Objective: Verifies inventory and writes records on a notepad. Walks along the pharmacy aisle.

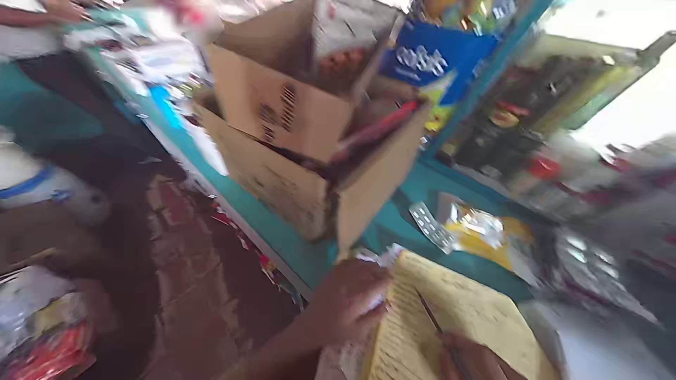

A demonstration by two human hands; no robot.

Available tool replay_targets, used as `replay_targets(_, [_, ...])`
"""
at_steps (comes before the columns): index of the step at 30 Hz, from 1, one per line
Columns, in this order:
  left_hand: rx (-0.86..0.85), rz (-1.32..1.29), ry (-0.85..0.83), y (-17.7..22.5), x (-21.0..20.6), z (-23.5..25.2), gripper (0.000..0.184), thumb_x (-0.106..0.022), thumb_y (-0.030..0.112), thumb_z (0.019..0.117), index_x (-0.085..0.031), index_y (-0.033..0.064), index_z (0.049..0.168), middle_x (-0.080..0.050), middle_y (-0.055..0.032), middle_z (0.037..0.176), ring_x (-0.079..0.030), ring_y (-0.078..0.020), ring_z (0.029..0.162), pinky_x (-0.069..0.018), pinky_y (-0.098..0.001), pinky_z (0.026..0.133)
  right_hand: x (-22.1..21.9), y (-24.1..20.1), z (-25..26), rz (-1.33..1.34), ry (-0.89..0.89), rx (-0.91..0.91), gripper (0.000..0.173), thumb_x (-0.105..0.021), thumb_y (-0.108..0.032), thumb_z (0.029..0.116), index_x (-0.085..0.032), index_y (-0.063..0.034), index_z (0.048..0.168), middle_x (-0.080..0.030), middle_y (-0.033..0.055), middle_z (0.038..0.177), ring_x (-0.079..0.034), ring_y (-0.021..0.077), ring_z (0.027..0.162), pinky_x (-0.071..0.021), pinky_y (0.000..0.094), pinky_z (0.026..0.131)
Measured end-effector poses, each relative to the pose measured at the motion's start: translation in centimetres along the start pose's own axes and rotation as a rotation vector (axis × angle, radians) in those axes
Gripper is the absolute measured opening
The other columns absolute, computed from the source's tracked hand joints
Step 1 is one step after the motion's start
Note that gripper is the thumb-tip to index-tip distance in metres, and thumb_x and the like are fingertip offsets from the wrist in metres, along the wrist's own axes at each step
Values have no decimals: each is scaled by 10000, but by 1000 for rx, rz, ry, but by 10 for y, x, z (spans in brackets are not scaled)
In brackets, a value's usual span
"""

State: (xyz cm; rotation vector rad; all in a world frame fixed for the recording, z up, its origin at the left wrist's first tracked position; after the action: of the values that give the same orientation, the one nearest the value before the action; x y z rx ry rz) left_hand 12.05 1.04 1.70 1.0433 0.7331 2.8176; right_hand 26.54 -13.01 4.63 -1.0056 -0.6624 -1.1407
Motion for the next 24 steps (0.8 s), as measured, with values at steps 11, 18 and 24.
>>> replay_targets(11, [103,104,-134,-5,-6,3,344,-528,334,998,-746,167,1205,-725,-40,1242,-659,-230,1186,-500,-428,1004,-1,7,-1,88,167,82,128,-577,-163,978,-665,-69,985,-738,111,902,-694,114,849,-523,158,729])
replay_targets(18, [96,92,-140,-6,-7,2,336,-524,336,1005,-781,161,1133,-724,-44,1242,-654,-213,1188,-494,-407,1009,-3,7,-1,87,158,109,149,-566,-204,1009,-652,-83,994,-730,105,917,-689,126,838,-522,176,698])
replay_targets(24, [90,107,-156,-6,-7,2,368,-533,390,993,-782,164,1142,-722,-46,1247,-656,-207,1190,-495,-418,1016,-4,8,0,94,141,98,133,-567,-194,1013,-638,-83,1000,-730,104,928,-695,113,853,-526,166,714])
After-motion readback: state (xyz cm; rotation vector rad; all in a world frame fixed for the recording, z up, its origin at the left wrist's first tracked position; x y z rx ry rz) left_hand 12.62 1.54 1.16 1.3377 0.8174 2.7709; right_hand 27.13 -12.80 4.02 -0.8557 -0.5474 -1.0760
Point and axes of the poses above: each hand's wrist, its own z-axis towards the middle knuckle, its own x-axis out of the back of the hand, y = z × x, the point moved 7 cm from there along z, towards the middle knuckle
